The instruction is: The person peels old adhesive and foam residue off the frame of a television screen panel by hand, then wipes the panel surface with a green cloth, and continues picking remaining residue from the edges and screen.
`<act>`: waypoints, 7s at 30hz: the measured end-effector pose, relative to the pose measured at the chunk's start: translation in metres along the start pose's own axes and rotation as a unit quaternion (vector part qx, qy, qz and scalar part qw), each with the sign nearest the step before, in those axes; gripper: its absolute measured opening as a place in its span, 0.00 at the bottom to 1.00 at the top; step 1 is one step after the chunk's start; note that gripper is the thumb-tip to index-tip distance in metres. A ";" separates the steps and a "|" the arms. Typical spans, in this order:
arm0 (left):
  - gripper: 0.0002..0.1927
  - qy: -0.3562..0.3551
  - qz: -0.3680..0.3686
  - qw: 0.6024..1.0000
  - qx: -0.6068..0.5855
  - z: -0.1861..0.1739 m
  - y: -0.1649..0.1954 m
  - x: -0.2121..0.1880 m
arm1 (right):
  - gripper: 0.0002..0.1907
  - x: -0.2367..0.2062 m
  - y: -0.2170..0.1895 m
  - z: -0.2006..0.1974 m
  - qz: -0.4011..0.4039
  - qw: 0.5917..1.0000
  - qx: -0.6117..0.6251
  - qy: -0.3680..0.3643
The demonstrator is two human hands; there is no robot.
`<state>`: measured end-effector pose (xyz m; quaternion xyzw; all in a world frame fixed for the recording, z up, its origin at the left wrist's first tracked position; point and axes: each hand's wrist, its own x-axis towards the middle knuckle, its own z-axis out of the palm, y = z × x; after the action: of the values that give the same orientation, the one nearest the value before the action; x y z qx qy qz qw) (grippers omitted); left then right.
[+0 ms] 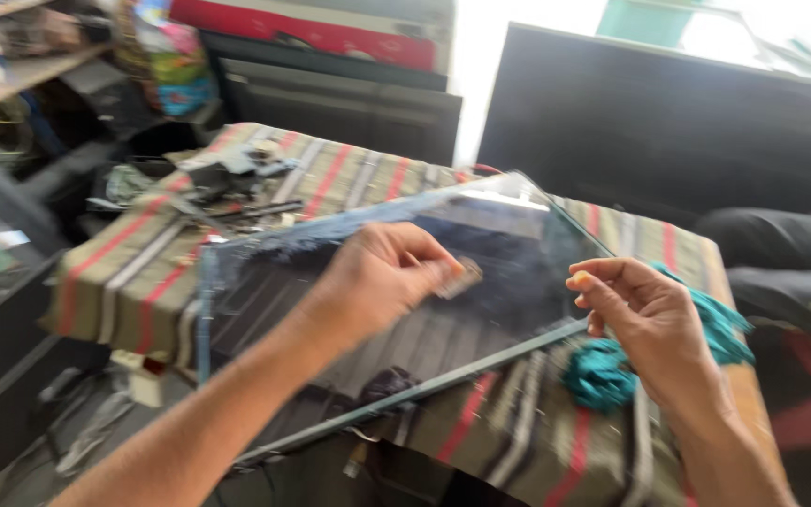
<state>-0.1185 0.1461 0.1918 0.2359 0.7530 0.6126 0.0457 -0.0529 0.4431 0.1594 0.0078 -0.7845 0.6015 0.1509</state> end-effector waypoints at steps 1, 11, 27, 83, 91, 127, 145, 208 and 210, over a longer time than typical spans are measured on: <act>0.06 -0.017 0.002 1.000 -0.003 0.021 0.007 -0.004 | 0.12 -0.005 0.002 -0.009 -0.007 0.998 -0.062 0.026; 0.07 -0.048 -0.017 0.996 -0.075 0.186 0.000 -0.010 | 0.21 -0.051 0.073 -0.058 0.109 0.890 -0.443 0.005; 0.06 0.065 -0.175 0.959 -0.215 0.269 -0.083 0.000 | 0.11 -0.064 0.117 -0.075 0.171 0.902 0.379 0.115; 0.31 0.300 -0.177 0.741 -0.574 0.137 -0.102 -0.062 | 0.16 0.168 0.148 -0.096 0.223 0.972 -0.066 -0.045; 0.21 0.249 -0.163 0.788 -0.539 0.070 -0.134 -0.038 | 0.20 0.164 0.143 -0.045 0.094 0.990 -0.102 -0.002; 0.19 0.257 -0.079 0.820 -0.505 0.064 -0.154 -0.027 | 0.08 0.126 0.030 0.013 0.213 0.913 -0.246 -0.247; 0.29 0.254 -0.088 0.823 -0.500 0.069 -0.154 -0.023 | 0.09 0.131 0.039 0.016 0.204 0.911 -0.249 -0.257; 0.40 0.245 -0.087 0.833 -0.488 0.069 -0.141 -0.023 | 0.06 0.102 0.023 0.029 0.081 0.911 -0.353 -0.199; 0.41 0.249 -0.088 0.831 -0.489 0.069 -0.141 -0.023 | 0.06 0.099 0.023 0.030 0.086 0.914 -0.347 -0.190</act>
<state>-0.1156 0.1796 0.0362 -0.0454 0.3591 0.9320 0.0196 -0.1592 0.4375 0.1552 0.0013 -0.9553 0.2894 -0.0598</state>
